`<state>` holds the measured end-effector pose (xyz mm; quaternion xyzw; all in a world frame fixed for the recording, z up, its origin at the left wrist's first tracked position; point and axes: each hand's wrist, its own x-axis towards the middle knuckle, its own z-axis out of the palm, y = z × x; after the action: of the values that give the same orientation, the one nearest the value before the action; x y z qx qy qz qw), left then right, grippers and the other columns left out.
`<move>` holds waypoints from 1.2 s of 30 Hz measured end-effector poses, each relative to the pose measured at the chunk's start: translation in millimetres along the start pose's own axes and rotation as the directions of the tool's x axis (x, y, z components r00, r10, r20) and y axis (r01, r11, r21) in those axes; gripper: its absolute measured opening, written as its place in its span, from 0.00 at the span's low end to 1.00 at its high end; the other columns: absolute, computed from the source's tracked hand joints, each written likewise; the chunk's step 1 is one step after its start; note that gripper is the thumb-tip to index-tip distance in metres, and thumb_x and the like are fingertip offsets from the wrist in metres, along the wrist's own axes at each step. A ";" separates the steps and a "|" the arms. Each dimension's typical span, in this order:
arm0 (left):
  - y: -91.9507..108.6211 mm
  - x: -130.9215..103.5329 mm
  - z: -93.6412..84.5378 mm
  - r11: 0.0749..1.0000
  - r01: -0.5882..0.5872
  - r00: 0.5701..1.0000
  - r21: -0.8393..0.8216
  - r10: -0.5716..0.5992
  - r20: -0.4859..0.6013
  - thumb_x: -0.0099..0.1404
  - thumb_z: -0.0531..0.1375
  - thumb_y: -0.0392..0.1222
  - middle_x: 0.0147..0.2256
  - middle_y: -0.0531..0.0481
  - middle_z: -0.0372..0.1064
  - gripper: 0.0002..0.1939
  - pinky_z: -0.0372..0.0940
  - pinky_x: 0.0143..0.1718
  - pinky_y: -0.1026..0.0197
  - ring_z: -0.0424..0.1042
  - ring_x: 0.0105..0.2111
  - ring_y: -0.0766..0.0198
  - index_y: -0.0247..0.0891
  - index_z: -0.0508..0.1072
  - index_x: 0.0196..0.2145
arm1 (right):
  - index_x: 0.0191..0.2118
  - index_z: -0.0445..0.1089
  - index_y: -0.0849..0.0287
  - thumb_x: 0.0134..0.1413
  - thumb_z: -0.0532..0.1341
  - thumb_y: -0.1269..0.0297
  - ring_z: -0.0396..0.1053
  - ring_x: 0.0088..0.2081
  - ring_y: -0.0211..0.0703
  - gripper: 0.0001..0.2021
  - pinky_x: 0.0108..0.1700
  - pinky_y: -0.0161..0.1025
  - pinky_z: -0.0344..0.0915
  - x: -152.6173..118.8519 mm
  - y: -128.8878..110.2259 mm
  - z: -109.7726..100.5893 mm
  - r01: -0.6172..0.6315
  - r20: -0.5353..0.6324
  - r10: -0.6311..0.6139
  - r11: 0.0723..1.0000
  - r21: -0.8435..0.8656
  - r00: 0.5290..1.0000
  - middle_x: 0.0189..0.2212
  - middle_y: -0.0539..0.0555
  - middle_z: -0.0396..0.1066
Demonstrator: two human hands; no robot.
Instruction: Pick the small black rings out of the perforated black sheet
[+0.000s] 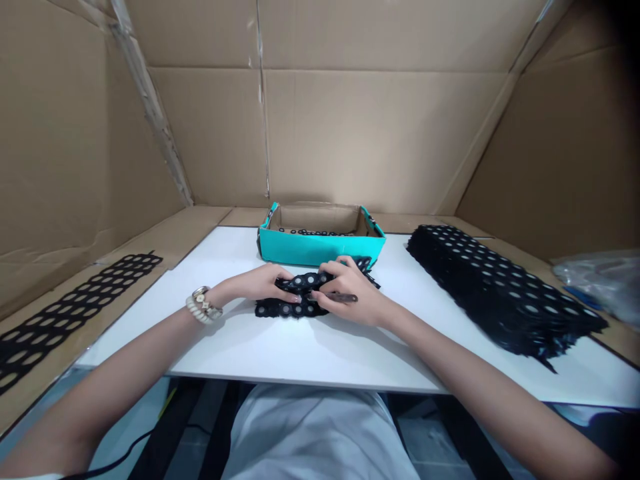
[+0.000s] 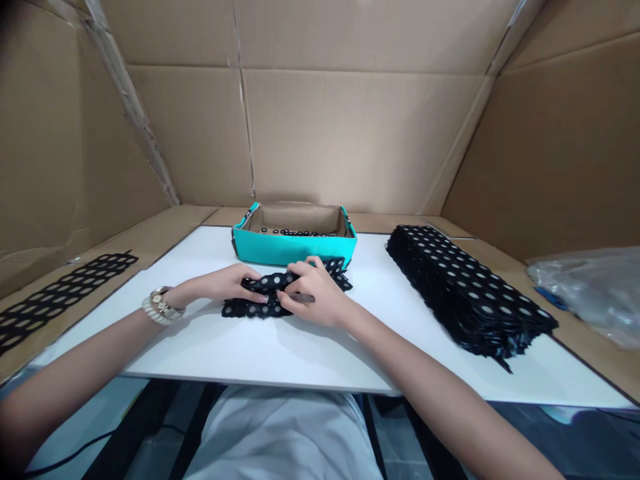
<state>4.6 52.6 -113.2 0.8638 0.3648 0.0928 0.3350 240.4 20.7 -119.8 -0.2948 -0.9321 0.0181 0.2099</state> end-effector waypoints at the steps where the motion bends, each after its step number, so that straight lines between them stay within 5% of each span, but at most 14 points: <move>1: -0.5 0.2 0.2 1.000 -0.004 1.000 -0.001 0.004 0.003 0.56 0.60 0.61 0.21 0.55 0.59 0.23 0.48 0.22 0.67 0.56 0.22 0.69 0.34 0.69 0.25 | 0.18 0.65 0.62 0.63 0.52 0.61 0.60 0.37 0.40 0.22 0.49 0.47 0.49 -0.3 -0.6 0.4 -0.001 -0.004 0.001 1.000 0.005 1.000 0.31 0.53 0.62; 8: 2.0 0.0 0.6 0.999 -0.026 1.000 -0.020 0.026 -0.012 0.56 0.61 0.59 0.22 0.55 0.58 0.22 0.49 0.23 0.67 0.55 0.23 0.69 0.34 0.69 0.25 | 0.17 0.64 0.63 0.62 0.53 0.65 0.52 0.46 0.48 0.21 0.50 0.51 0.49 -3.4 -8.8 7.5 -0.072 -0.056 0.075 0.995 0.066 0.996 0.44 0.56 0.58; 16: 3.5 -1.0 1.0 0.999 -0.008 1.000 -0.047 0.006 -0.023 0.55 0.61 0.60 0.21 0.55 0.57 0.22 0.48 0.22 0.67 0.54 0.22 0.69 0.34 0.68 0.24 | 0.19 0.66 0.62 0.61 0.53 0.66 0.50 0.48 0.51 0.19 0.49 0.53 0.51 -2.8 -9.1 8.4 -0.122 -0.031 0.126 0.987 0.105 0.992 0.47 0.56 0.57; 20: 2.5 -1.0 0.2 0.998 0.022 1.000 -0.055 -0.023 -0.008 0.55 0.61 0.60 0.21 0.55 0.58 0.23 0.49 0.22 0.66 0.55 0.22 0.69 0.34 0.67 0.25 | 0.21 0.67 0.60 0.63 0.50 0.62 0.51 0.50 0.51 0.20 0.53 0.53 0.50 -2.8 -9.2 9.1 -0.097 -0.122 0.113 0.986 0.134 0.986 0.48 0.55 0.59; 27: -2.9 -1.9 -6.4 0.995 0.096 0.992 -0.040 -0.099 -0.083 0.56 0.60 0.60 0.21 0.56 0.53 0.23 0.44 0.21 0.64 0.49 0.21 0.70 0.35 0.65 0.24 | 0.43 0.64 0.55 0.67 0.33 0.57 0.54 0.53 0.49 0.24 0.57 0.51 0.50 -2.0 -14.3 7.5 -0.194 -0.504 0.324 0.936 0.294 0.800 0.48 0.57 0.60; 31: -7.6 -0.8 -9.2 0.992 0.120 0.990 -0.035 -0.122 -0.071 0.54 0.61 0.61 0.20 0.56 0.51 0.24 0.43 0.20 0.64 0.47 0.20 0.70 0.36 0.62 0.22 | 0.40 0.59 0.55 0.66 0.40 0.51 0.60 0.35 0.43 0.18 0.41 0.42 0.59 3.1 -12.3 13.1 -0.200 -0.357 0.465 0.791 0.578 0.810 0.33 0.52 0.61; 36: -13.9 1.7 -9.8 0.992 0.124 0.992 -0.021 -0.125 -0.029 0.56 0.59 0.62 0.22 0.55 0.57 0.24 0.46 0.21 0.64 0.51 0.21 0.69 0.35 0.67 0.25 | 0.25 0.60 0.58 0.63 0.44 0.46 0.54 0.24 0.37 0.24 0.29 0.37 0.52 14.0 -5.1 29.8 -0.195 -0.092 0.429 0.578 0.793 0.899 0.20 0.48 0.55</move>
<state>-6.1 65.9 -115.0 0.8347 0.4219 0.0881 0.3429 215.3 27.1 -140.9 -0.3378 -0.7287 0.4075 0.4345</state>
